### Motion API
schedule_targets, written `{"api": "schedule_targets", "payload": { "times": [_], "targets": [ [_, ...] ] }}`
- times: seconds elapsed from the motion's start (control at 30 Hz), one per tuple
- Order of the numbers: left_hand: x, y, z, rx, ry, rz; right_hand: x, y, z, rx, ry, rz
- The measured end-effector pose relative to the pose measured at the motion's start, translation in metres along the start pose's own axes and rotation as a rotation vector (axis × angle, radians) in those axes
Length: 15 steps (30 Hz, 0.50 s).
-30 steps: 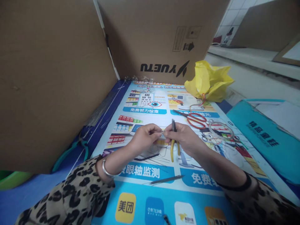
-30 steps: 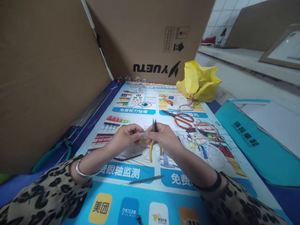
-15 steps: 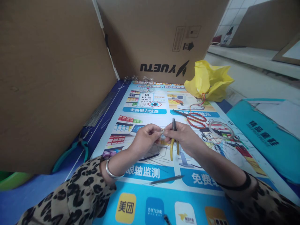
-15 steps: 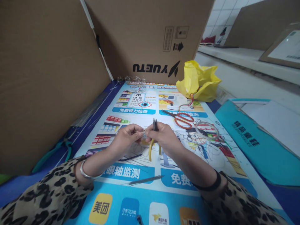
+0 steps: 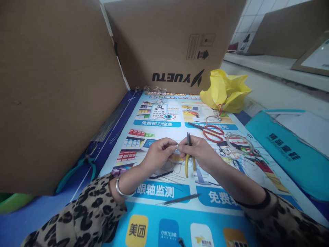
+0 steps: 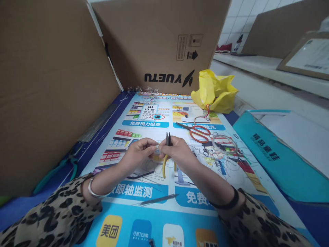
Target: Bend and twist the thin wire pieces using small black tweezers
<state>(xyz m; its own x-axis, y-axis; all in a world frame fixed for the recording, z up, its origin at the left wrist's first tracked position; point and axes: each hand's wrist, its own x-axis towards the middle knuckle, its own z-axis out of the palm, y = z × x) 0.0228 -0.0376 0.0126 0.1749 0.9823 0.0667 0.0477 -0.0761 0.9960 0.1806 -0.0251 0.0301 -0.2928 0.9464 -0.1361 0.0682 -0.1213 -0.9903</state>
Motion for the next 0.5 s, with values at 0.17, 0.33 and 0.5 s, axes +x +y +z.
{"api": "schedule_targets", "payload": {
  "times": [0.17,0.33,0.5],
  "targets": [
    [0.0008,-0.0029,0.0026,-0.019,0.008,-0.038,-0.0006,0.0011,-0.0002,0.007,0.019,0.004],
    [0.0013,-0.0043,0.0011,0.048,-0.019,-0.026,0.0003,0.0044,-0.0009,0.021,-0.042,0.010],
    [-0.0018,0.0000,-0.0035,0.060,-0.017,0.002,-0.0009,-0.0015,-0.0024,0.008,-0.090,0.007]
  ]
}}
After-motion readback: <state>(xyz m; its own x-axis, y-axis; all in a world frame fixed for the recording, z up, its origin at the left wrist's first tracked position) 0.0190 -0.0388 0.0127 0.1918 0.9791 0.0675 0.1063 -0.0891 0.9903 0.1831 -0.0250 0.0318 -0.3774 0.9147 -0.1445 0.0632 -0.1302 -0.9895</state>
